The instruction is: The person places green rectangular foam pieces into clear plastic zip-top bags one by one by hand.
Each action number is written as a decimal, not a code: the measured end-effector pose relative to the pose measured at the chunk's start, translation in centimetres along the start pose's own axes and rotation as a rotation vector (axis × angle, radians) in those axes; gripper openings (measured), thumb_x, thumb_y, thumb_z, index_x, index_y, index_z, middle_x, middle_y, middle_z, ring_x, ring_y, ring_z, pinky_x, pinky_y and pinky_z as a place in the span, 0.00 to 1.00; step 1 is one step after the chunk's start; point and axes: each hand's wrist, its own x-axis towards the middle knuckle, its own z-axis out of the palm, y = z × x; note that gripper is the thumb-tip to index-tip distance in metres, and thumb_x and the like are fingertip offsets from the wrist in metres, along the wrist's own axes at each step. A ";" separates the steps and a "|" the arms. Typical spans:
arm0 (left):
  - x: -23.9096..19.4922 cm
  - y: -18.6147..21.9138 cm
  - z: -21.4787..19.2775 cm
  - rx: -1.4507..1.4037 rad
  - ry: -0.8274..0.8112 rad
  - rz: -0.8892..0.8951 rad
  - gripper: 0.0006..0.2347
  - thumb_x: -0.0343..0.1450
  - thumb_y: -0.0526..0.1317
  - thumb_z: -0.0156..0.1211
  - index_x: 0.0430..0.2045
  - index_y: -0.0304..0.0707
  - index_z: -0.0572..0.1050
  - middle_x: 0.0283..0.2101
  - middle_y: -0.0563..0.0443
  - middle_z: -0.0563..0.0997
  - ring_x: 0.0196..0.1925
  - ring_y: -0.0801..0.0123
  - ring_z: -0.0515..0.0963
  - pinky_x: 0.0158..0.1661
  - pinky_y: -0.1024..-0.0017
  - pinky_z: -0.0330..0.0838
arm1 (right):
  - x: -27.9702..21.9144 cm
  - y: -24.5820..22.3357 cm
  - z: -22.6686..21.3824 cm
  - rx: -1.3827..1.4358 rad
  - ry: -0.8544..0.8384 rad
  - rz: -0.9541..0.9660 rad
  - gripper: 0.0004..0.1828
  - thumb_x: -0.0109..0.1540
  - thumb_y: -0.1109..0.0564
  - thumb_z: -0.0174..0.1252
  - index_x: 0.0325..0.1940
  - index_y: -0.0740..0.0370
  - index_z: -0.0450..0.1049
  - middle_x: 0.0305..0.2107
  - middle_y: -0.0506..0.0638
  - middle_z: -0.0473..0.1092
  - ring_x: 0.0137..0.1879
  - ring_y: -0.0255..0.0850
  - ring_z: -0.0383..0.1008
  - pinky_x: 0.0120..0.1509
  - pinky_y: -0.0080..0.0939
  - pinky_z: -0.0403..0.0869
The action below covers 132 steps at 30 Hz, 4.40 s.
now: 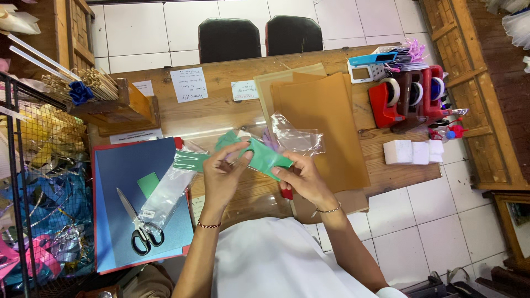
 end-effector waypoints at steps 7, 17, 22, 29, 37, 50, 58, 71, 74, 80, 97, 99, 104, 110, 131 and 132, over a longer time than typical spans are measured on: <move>-1.3 -1.9 1.1 0.140 -0.078 -0.024 0.12 0.63 0.32 0.76 0.38 0.46 0.86 0.20 0.61 0.63 0.21 0.88 0.64 0.27 0.89 0.73 | 1.0 2.4 0.1 0.106 0.072 -0.018 0.14 0.56 0.69 0.67 0.45 0.72 0.74 0.17 0.55 0.72 0.18 0.32 0.70 0.20 0.27 0.68; -0.4 -1.5 0.4 0.029 -0.091 0.141 0.16 0.72 0.28 0.60 0.55 0.36 0.73 0.56 0.33 0.77 0.59 0.47 0.75 0.58 0.50 0.70 | 1.6 4.3 -0.3 0.105 0.195 0.049 0.10 0.55 0.66 0.71 0.39 0.69 0.79 0.23 0.52 0.74 0.26 0.30 0.68 0.26 0.26 0.68; -0.1 -2.4 0.0 0.001 -0.057 0.126 0.18 0.71 0.26 0.62 0.57 0.32 0.72 0.53 0.36 0.81 0.53 0.59 0.80 0.53 0.61 0.78 | 1.0 1.7 -0.1 0.110 0.131 0.141 0.13 0.61 0.65 0.64 0.48 0.73 0.76 0.29 0.56 0.72 0.29 0.38 0.70 0.33 0.32 0.76; -0.9 0.0 0.7 0.086 -0.075 0.107 0.20 0.69 0.28 0.66 0.57 0.37 0.75 0.45 0.43 0.84 0.43 0.71 0.81 0.42 0.74 0.80 | 1.5 2.1 0.7 0.003 0.188 0.025 0.10 0.59 0.58 0.70 0.39 0.67 0.79 0.27 0.56 0.76 0.28 0.35 0.71 0.34 0.33 0.75; -2.0 -2.3 1.5 -0.011 -0.102 0.042 0.17 0.69 0.26 0.63 0.53 0.35 0.77 0.42 0.44 0.85 0.44 0.75 0.78 0.44 0.73 0.81 | 1.3 5.5 0.3 0.073 0.206 -0.021 0.09 0.58 0.60 0.70 0.32 0.67 0.76 0.21 0.50 0.70 0.28 0.33 0.70 0.34 0.30 0.74; -1.4 -1.5 1.0 0.123 -0.185 0.028 0.10 0.75 0.32 0.57 0.48 0.37 0.81 0.40 0.46 0.83 0.45 0.69 0.77 0.51 0.64 0.75 | 0.7 5.0 0.4 0.205 0.299 0.054 0.10 0.57 0.62 0.71 0.35 0.67 0.77 0.25 0.53 0.75 0.30 0.35 0.75 0.35 0.30 0.75; -1.8 -0.5 1.0 0.152 -0.164 0.004 0.10 0.74 0.31 0.57 0.46 0.41 0.83 0.23 0.56 0.73 0.29 0.80 0.69 0.36 0.78 0.71 | 1.2 7.6 -0.2 0.221 0.294 0.080 0.10 0.57 0.62 0.71 0.37 0.69 0.77 0.27 0.56 0.76 0.30 0.39 0.77 0.32 0.33 0.79; -0.8 -1.2 -0.9 0.172 -0.155 -0.028 0.11 0.74 0.29 0.57 0.47 0.40 0.81 0.27 0.48 0.79 0.24 0.77 0.69 0.30 0.78 0.68 | 1.6 5.2 0.0 0.209 0.224 0.133 0.13 0.60 0.60 0.67 0.46 0.69 0.78 0.33 0.55 0.75 0.33 0.39 0.75 0.35 0.33 0.78; 0.9 -1.5 -3.2 0.204 0.003 -0.036 0.11 0.74 0.28 0.56 0.49 0.39 0.78 0.36 0.43 0.80 0.24 0.75 0.71 0.29 0.79 0.69 | 1.9 6.0 -1.2 0.225 0.285 0.148 0.12 0.61 0.61 0.65 0.48 0.67 0.78 0.33 0.53 0.75 0.33 0.38 0.75 0.36 0.33 0.78; 2.9 -5.3 -7.2 0.146 0.219 -0.044 0.12 0.72 0.28 0.62 0.49 0.36 0.76 0.49 0.51 0.76 0.35 0.80 0.79 0.38 0.81 0.78 | 4.4 10.9 -6.4 0.100 0.563 0.160 0.10 0.60 0.63 0.64 0.45 0.67 0.79 0.32 0.52 0.74 0.31 0.34 0.76 0.35 0.31 0.80; 2.6 -9.5 -8.7 0.145 0.288 -0.235 0.20 0.74 0.31 0.59 0.63 0.36 0.70 0.57 0.37 0.70 0.53 0.62 0.76 0.54 0.69 0.79 | 6.1 22.0 -13.2 -1.048 0.652 0.601 0.23 0.55 0.30 0.68 0.40 0.43 0.71 0.54 0.39 0.66 0.70 0.56 0.62 0.74 0.59 0.62; 2.1 -7.9 -8.0 0.163 0.269 -0.281 0.27 0.74 0.31 0.58 0.71 0.42 0.59 0.66 0.23 0.63 0.62 0.44 0.75 0.60 0.56 0.75 | 5.6 20.5 -12.4 -0.899 0.657 0.344 0.14 0.58 0.45 0.66 0.37 0.53 0.73 0.38 0.52 0.73 0.52 0.54 0.76 0.56 0.52 0.73; -0.1 -4.5 -4.4 0.208 0.145 -0.519 0.35 0.75 0.33 0.57 0.76 0.53 0.44 0.65 0.15 0.59 0.66 0.32 0.69 0.62 0.45 0.69 | 4.1 12.9 -5.9 -0.527 0.674 0.145 0.08 0.63 0.56 0.62 0.43 0.59 0.72 0.33 0.57 0.77 0.33 0.47 0.77 0.33 0.42 0.73; -1.9 -6.1 -0.7 -0.002 -0.166 -0.430 0.36 0.76 0.39 0.55 0.76 0.55 0.38 0.63 0.12 0.65 0.56 0.39 0.76 0.58 0.52 0.73 | 3.8 8.9 0.2 -0.090 0.368 0.177 0.08 0.65 0.61 0.61 0.46 0.61 0.71 0.33 0.55 0.77 0.30 0.37 0.77 0.30 0.30 0.75; 3.2 -2.8 -2.9 -0.218 0.106 -0.107 0.09 0.72 0.27 0.60 0.45 0.29 0.80 0.52 0.39 0.81 0.48 0.68 0.82 0.54 0.71 0.79 | 8.8 21.1 0.8 -0.729 0.113 0.208 0.14 0.58 0.51 0.68 0.41 0.53 0.69 0.41 0.51 0.71 0.54 0.53 0.76 0.57 0.51 0.76; 3.2 -2.4 -2.8 -0.217 0.113 -0.114 0.10 0.71 0.26 0.61 0.46 0.29 0.80 0.52 0.39 0.82 0.49 0.68 0.81 0.54 0.71 0.79 | 8.4 20.3 0.9 -0.515 0.154 0.249 0.13 0.59 0.54 0.67 0.43 0.53 0.71 0.44 0.52 0.76 0.58 0.52 0.77 0.59 0.48 0.77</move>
